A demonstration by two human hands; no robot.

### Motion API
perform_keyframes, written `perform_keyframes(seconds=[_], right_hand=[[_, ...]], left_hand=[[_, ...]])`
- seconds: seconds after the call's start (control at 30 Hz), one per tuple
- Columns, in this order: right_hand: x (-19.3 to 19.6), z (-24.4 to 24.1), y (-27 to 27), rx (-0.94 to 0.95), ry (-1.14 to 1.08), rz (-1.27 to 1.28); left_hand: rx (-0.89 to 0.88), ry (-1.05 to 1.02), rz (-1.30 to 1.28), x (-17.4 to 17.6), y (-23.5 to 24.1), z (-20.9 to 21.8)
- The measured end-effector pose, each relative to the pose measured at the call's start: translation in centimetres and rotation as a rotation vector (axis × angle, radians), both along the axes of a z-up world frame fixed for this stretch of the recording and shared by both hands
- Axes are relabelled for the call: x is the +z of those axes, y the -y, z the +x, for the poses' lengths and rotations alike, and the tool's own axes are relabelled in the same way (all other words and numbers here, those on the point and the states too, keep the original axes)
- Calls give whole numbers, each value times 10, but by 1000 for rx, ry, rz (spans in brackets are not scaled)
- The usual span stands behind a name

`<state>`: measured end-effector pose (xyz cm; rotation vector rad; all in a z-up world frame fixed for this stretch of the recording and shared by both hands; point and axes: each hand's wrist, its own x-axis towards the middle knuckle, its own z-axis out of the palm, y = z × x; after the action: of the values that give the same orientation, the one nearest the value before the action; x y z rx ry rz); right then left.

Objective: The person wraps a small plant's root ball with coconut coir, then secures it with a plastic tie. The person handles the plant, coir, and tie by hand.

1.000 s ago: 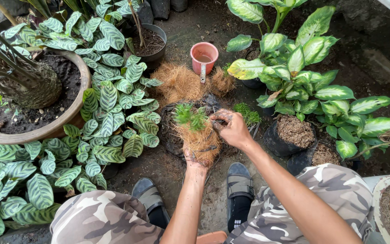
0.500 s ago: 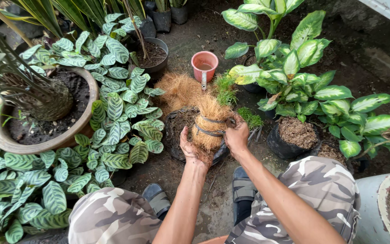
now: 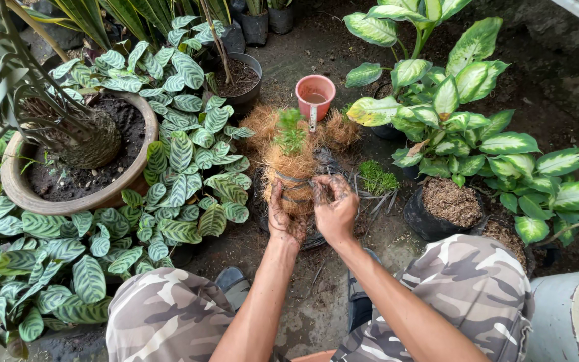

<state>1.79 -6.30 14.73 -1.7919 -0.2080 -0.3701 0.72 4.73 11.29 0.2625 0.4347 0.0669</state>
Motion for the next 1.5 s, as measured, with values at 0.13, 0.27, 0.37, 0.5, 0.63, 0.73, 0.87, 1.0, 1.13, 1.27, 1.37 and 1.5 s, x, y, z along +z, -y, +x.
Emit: perform_keyframes(seconds=[0.13,0.27,0.37,0.5,0.63,0.73,0.87,1.0,1.13,1.27,1.37,1.5], right_hand=[[12,-7,12,164,134,-19],[23,-17,25,256,167,-66],[32,-22,32,230,305,-285],[46,-19,44,419,352,-345],[60,-17,55,403,400,-419],[70,-15,60,400,328,-443],[80,-13,65,425,318,-497],[82,-12,71,461,364,-615],[74,-7,74,473,413,-698],[67,-3,77,468,380,-707],[68,-1,81,470,417,-702],[74,1,82,517,404,-771]], left_hand=[[-65,-47,-111,1,-5,-5],[-150,30,-162,-5,-4,-12],[-190,129,-181,-10,-5,-17],[-288,72,-91,-10,-11,-21],[-331,75,-111,-11,-12,-25],[-357,76,-92,-12,-8,-26],[-347,74,-45,-9,-4,-27],[-339,33,38,-1,-5,-28],[-351,-45,54,3,-4,-28],[-346,-20,43,3,-4,-27],[-350,-16,68,3,-4,-27],[-362,-48,112,3,-3,-27]])
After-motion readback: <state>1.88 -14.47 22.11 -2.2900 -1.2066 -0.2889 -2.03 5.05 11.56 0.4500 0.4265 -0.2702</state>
